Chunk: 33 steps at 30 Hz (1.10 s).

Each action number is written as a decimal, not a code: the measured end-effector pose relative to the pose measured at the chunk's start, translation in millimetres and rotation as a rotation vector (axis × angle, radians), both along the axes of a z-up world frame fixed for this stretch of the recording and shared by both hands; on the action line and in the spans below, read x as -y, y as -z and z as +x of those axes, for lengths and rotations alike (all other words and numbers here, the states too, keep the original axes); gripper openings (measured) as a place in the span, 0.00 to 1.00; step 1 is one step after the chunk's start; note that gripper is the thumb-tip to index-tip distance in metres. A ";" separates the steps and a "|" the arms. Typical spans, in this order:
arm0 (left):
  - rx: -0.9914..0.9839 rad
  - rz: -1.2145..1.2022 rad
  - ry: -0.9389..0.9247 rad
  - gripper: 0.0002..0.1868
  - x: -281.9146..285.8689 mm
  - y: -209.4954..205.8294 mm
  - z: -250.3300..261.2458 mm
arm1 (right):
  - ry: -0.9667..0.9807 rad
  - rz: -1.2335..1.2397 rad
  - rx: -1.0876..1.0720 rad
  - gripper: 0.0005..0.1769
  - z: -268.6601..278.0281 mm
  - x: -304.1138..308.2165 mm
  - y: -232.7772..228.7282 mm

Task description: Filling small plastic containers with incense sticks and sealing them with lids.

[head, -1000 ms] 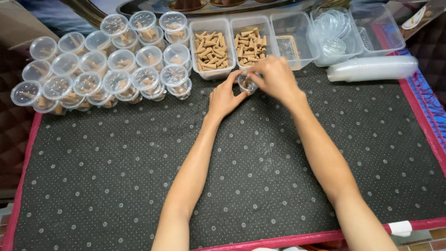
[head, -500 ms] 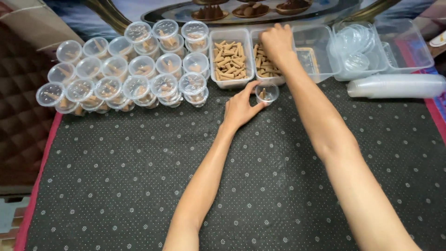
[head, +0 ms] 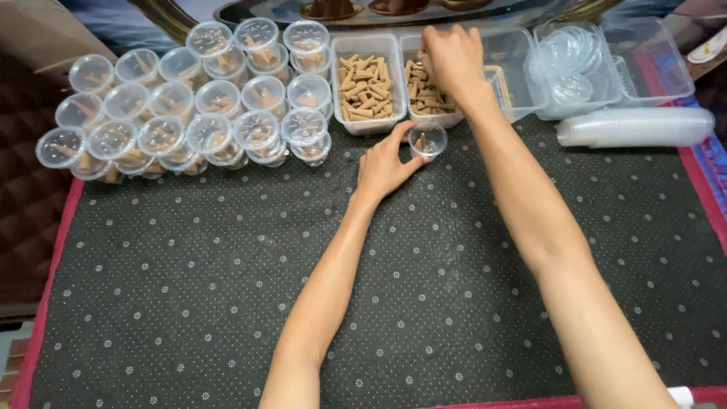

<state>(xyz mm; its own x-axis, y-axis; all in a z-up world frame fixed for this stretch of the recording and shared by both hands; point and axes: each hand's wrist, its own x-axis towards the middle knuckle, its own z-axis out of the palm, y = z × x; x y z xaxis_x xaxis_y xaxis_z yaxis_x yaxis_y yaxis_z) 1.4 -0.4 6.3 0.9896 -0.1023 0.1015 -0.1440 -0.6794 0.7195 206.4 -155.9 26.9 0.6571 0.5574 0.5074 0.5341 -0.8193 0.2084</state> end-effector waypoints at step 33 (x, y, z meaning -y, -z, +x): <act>0.009 0.017 0.081 0.33 106.8 1.3 16.6 | 0.147 0.208 -0.654 0.09 -180.4 129.1 -45.6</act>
